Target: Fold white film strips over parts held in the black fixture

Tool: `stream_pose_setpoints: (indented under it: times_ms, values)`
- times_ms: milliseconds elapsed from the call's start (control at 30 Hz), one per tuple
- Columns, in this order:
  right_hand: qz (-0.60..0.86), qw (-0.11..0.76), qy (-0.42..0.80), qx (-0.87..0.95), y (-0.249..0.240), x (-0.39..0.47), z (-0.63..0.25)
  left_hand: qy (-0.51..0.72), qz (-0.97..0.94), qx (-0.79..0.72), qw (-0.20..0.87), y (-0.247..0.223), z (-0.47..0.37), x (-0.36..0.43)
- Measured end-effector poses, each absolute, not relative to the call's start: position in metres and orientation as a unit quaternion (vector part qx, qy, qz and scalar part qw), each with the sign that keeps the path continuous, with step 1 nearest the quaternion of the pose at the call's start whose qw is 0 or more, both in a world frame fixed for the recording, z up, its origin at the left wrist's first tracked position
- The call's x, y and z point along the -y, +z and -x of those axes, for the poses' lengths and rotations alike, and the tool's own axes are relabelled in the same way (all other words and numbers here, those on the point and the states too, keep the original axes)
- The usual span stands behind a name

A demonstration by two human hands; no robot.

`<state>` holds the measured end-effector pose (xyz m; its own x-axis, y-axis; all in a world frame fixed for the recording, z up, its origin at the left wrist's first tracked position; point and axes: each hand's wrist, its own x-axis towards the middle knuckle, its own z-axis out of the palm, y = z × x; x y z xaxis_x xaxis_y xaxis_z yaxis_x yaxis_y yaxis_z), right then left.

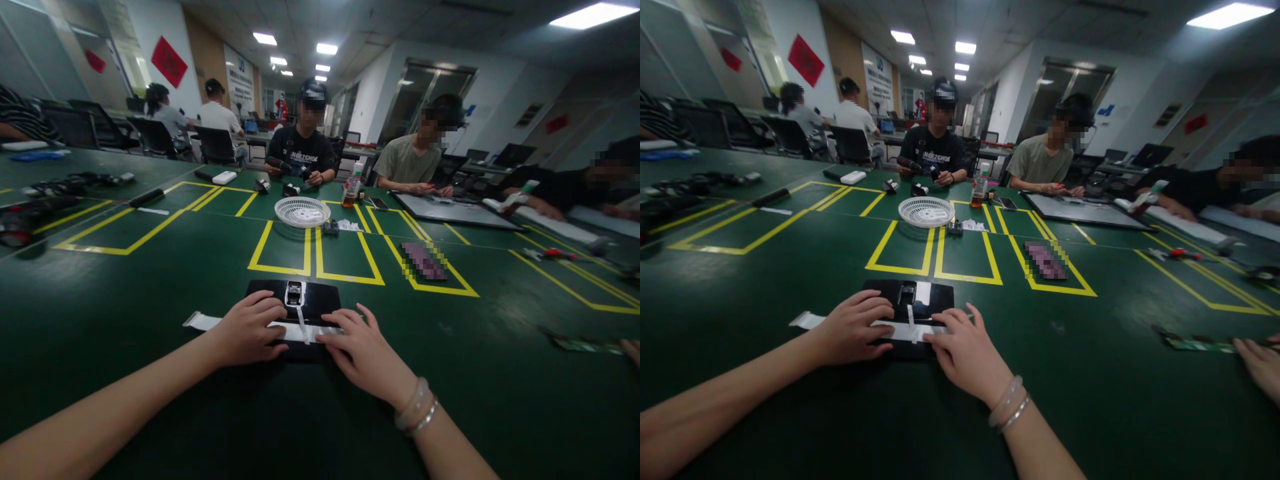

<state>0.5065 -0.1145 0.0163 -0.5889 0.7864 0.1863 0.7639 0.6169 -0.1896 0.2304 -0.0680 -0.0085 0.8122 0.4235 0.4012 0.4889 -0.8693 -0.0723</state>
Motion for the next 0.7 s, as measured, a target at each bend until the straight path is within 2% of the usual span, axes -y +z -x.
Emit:
stream_pose_setpoints:
  times_ms: [433,700]
  values:
    - [0.458,0.197,0.032,0.866,0.015,0.111,-0.507,-0.120,0.942,0.311,-0.037,-0.007,-0.232,0.065]
    - [0.460,0.227,-0.018,0.858,0.019,0.110,-0.509,-0.142,0.932,0.323,-0.078,0.007,-0.227,0.064]
